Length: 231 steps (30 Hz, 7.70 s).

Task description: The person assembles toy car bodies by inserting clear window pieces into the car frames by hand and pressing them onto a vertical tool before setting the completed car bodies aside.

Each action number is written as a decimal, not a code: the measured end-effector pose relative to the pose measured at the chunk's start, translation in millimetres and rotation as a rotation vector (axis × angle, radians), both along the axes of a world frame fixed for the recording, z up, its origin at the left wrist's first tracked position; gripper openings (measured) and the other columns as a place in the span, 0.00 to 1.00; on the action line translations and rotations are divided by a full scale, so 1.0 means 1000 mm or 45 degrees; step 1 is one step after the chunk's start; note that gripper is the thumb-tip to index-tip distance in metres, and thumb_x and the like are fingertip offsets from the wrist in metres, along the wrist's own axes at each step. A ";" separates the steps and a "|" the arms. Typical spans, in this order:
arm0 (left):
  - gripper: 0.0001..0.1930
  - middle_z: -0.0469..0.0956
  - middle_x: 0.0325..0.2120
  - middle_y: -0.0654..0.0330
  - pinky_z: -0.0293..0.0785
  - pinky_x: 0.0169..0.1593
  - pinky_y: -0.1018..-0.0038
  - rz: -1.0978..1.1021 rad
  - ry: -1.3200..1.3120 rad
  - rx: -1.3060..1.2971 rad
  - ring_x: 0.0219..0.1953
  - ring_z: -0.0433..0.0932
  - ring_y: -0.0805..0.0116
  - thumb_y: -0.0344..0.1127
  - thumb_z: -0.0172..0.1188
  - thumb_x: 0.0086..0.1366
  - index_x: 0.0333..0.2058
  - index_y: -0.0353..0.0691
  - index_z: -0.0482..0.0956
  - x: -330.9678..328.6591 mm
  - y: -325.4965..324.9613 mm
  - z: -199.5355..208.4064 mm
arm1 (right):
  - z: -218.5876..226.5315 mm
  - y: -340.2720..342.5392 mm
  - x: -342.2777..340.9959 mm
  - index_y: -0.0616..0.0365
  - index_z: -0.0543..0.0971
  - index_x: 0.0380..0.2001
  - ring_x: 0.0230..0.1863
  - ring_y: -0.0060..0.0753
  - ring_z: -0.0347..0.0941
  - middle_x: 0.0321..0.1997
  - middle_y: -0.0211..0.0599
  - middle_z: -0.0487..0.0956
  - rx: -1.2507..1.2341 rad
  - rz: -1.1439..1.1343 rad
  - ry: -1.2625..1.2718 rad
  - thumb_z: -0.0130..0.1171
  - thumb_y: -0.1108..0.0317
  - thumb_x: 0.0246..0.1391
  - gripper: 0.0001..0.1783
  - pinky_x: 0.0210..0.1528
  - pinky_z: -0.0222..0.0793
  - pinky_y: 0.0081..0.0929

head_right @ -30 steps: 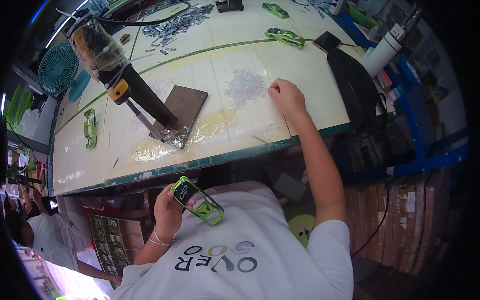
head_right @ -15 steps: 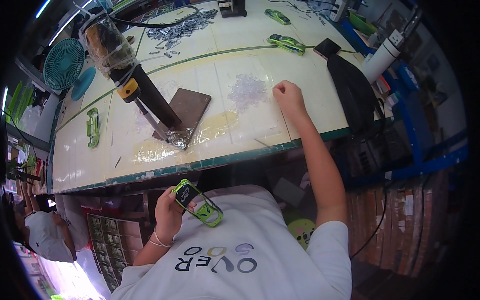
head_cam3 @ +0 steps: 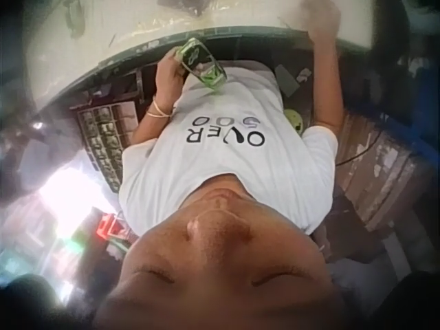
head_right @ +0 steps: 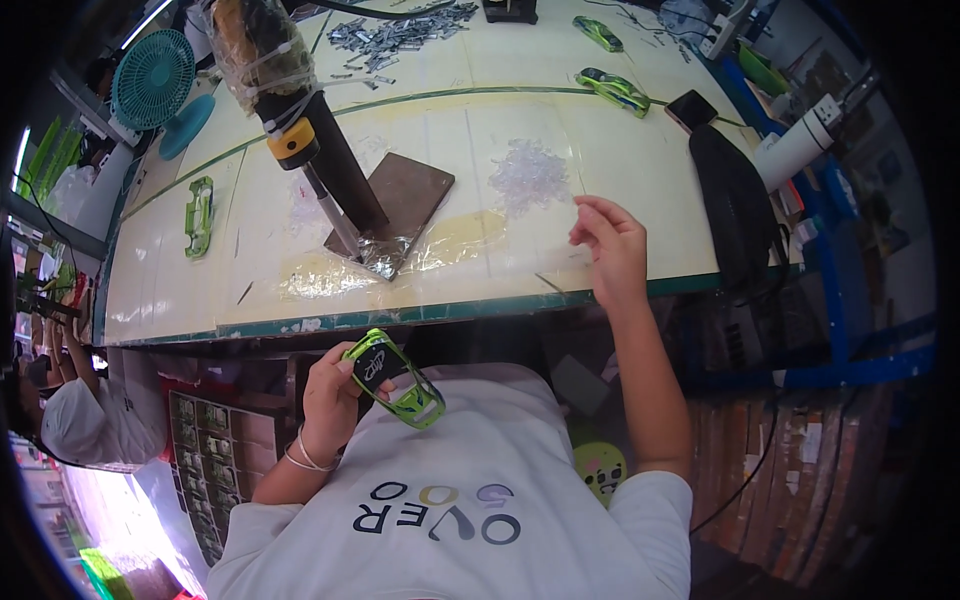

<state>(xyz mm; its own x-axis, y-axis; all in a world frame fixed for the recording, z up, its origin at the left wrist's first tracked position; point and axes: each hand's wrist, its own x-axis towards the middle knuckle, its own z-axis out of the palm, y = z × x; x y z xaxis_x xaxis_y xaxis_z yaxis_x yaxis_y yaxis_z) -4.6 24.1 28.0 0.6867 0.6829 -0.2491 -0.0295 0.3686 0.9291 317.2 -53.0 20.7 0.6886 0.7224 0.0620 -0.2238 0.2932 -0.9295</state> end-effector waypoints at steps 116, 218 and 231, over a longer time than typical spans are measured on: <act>0.54 0.63 0.45 0.52 0.64 0.49 0.72 -0.143 -0.378 -0.304 0.48 0.65 0.64 0.40 0.72 0.30 0.54 0.41 0.43 0.040 0.033 0.034 | 0.043 0.037 -0.178 0.62 0.59 0.51 0.43 0.36 0.67 0.48 0.46 0.67 0.202 0.772 1.075 0.28 0.44 0.55 0.33 0.47 0.63 0.33; 0.09 0.72 0.20 0.55 0.66 0.29 0.76 0.202 0.559 1.255 0.23 0.71 0.67 0.34 0.50 0.57 0.27 0.32 0.72 -0.004 0.108 0.021 | 0.022 -0.007 -0.170 0.61 0.58 0.51 0.34 0.36 0.72 0.42 0.44 0.70 -0.325 0.789 -1.082 0.65 0.64 0.30 0.42 0.36 0.68 0.25; 0.05 0.73 0.23 0.51 0.67 0.32 0.71 0.189 0.953 1.423 0.25 0.71 0.57 0.28 0.53 0.50 0.26 0.33 0.72 -0.020 0.201 -0.001 | 0.013 -0.030 -0.170 0.60 0.59 0.51 0.42 0.40 0.70 0.42 0.46 0.70 -0.528 0.735 -0.843 0.65 0.66 0.30 0.41 0.43 0.65 0.27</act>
